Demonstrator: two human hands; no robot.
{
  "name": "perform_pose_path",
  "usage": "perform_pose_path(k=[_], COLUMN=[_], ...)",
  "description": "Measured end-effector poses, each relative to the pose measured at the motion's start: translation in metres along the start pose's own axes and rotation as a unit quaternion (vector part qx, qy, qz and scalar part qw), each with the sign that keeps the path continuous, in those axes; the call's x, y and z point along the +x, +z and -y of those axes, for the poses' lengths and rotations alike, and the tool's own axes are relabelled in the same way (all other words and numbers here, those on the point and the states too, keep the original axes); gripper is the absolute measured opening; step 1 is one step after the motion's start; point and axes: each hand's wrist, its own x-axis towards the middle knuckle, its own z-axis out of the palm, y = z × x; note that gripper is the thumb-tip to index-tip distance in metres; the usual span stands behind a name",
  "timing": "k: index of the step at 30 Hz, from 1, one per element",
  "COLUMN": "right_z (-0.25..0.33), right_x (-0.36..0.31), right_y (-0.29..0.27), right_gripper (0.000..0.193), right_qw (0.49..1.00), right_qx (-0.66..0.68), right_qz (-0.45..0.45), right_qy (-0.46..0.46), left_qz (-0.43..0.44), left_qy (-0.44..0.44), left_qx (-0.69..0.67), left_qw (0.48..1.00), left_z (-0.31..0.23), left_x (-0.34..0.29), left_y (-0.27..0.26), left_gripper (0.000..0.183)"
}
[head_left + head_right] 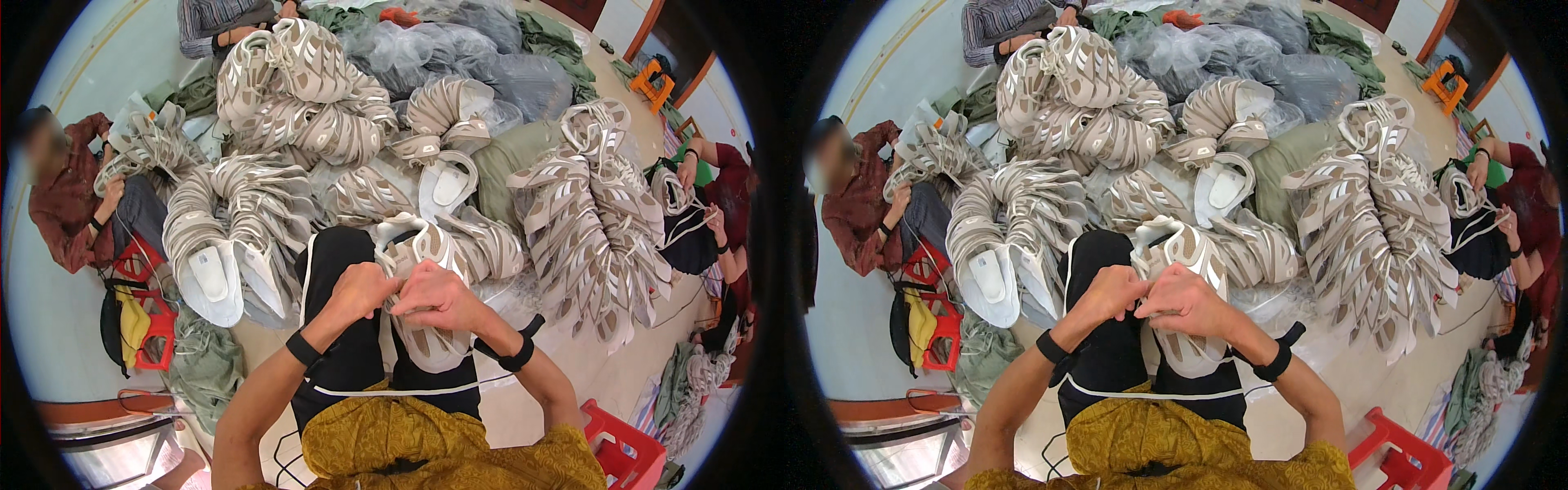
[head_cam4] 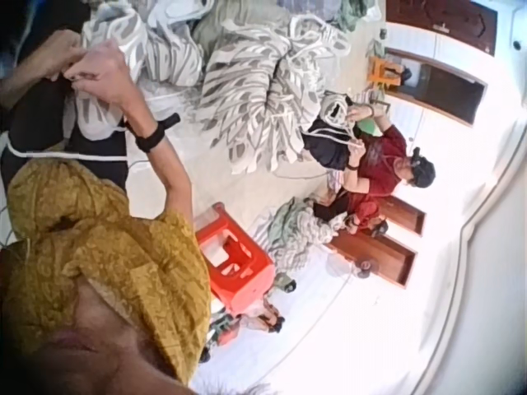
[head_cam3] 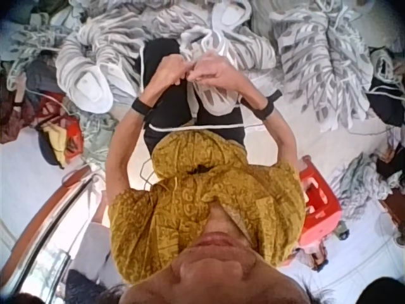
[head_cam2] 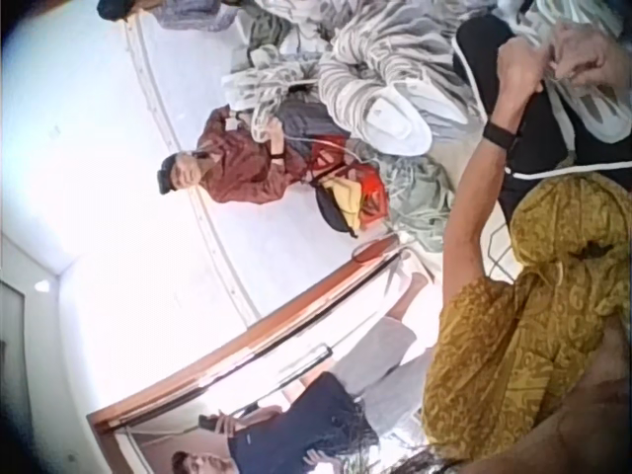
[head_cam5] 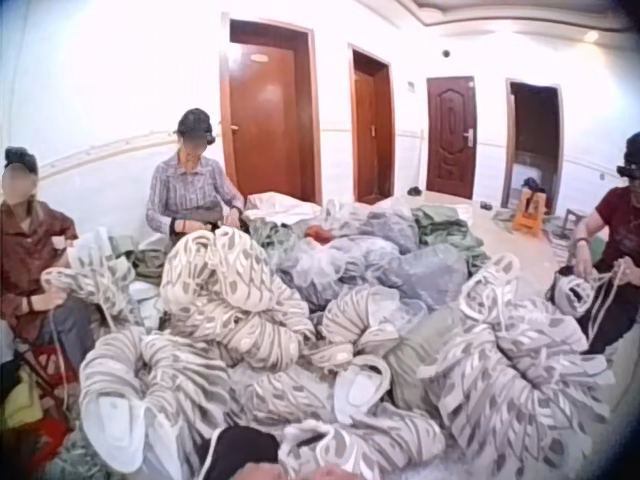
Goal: Thread laces through the eyelets of shoe uppers and tie them.
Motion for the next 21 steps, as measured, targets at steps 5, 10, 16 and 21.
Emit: perform_pose_path(k=[5, 10, 16, 21], right_z=[-0.005, -0.008, 0.005, 0.006], right_x=[-0.002, -0.004, 0.010, 0.033], right_y=[0.004, 0.003, 0.002, 0.025], right_gripper=[0.024, 0.024, 0.030, 0.026], right_qw=[0.999, 0.995, 0.965, 0.950], right_qx=[0.002, 0.018, 0.088, -0.247], right_qz=[0.008, -0.021, -0.058, 0.108], right_qy=[0.039, 0.092, 0.238, 0.159], left_qz=[0.002, 0.011, 0.000, -0.111], left_qy=[-0.013, -0.025, 0.064, 0.381], left_qx=[-0.047, -0.163, -0.280, -0.098], left_qw=[0.999, 0.986, 0.958, 0.913], left_z=[0.003, 0.011, 0.016, -0.002], left_x=[-0.002, -0.016, -0.088, -0.090], left_y=[0.000, -0.006, 0.006, 0.044], left_gripper=[0.034, 0.022, 0.017, 0.011])
